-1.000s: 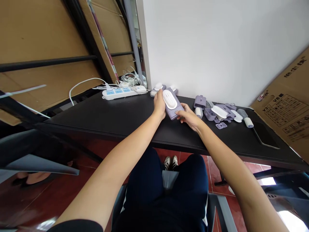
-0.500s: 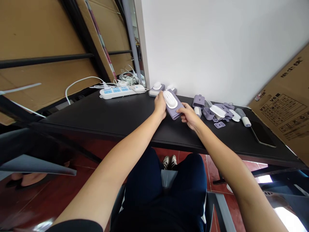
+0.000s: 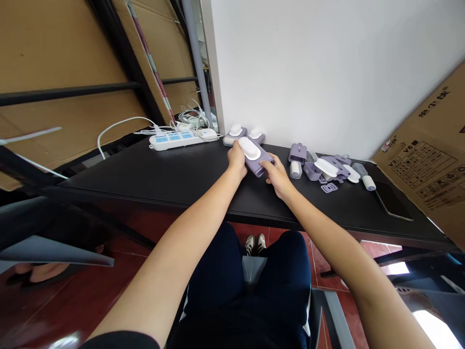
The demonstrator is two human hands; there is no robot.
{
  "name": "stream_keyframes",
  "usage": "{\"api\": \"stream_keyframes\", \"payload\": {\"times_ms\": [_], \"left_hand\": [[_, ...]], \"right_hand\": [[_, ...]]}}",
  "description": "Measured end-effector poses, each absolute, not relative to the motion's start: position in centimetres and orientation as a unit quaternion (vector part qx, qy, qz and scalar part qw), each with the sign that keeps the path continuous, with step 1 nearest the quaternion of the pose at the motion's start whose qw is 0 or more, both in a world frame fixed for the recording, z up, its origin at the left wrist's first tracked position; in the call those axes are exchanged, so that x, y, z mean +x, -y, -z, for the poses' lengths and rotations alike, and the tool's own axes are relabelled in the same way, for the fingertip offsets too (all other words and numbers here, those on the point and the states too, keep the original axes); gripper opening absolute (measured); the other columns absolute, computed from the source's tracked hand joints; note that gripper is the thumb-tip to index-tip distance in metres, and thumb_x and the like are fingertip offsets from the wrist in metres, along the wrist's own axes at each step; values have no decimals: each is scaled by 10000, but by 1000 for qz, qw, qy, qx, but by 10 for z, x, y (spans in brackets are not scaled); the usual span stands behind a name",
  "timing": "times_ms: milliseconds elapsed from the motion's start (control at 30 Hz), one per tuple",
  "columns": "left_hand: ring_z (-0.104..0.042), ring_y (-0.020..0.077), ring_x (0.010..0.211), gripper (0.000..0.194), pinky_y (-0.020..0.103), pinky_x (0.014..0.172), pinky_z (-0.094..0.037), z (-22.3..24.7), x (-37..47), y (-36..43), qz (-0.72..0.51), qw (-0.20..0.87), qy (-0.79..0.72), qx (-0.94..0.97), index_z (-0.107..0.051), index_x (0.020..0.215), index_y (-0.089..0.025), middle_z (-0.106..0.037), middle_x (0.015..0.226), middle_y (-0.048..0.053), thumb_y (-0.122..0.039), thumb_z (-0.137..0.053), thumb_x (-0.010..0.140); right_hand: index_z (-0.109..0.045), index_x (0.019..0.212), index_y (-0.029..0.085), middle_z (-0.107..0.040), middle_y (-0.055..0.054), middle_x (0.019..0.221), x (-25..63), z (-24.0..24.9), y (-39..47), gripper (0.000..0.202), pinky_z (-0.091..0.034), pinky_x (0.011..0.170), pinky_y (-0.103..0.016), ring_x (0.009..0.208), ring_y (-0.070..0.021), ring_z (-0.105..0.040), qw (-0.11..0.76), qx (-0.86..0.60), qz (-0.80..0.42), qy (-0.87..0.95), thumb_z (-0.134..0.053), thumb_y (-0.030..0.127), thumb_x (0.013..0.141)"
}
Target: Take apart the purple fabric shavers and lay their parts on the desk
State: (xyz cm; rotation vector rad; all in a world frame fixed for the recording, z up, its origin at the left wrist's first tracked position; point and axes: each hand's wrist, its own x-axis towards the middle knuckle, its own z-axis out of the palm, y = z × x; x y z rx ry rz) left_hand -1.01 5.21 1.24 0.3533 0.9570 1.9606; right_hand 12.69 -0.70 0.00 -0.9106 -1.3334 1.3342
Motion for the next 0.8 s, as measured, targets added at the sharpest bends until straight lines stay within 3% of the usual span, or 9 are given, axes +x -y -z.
{"api": "stream_keyframes", "payload": {"times_ms": [167, 467, 667, 800], "left_hand": [[-743, 203, 877, 167, 302, 791, -607, -16, 2, -50, -775, 464, -413, 112, -687, 1018, -160, -723, 862, 48, -305, -606, 995], [-719, 190, 836, 127, 301, 781, -595, -20, 6, -52, -779, 474, -393, 121, -684, 993, -154, -705, 850, 40, -264, -624, 976], [-718, 183, 844, 220, 284, 795, -572, -18, -4, -56, -794, 447, -393, 124, -655, 903, -158, -716, 874, 48, -318, -582, 1035], [-733, 177, 900, 302, 259, 811, -566, -13, -12, -61, -817, 415, -375, 143, -662, 945, -169, -737, 937, 55, -403, -528, 1080]], "right_hand": [[-585, 1308, 251, -623, -26, 1205, 124, 0, 7, 487, -400, 557, -174, 918, -176, -582, 558, -368, -484, 564, -658, 327, 833], [-575, 1257, 265, -601, -12, 1068, 120, -2, 6, 450, -444, 569, -183, 835, -169, -581, 582, -359, -478, 551, -664, 291, 816], [-526, 1359, 261, -586, -4, 1035, 123, -2, 7, 529, -366, 423, -169, 697, -139, -528, 534, -372, -533, 542, -690, 316, 859], [-508, 1185, 216, -576, -14, 928, 124, -5, 8, 350, -457, 413, -182, 693, -156, -584, 480, -407, -588, 508, -701, 381, 944]]}}
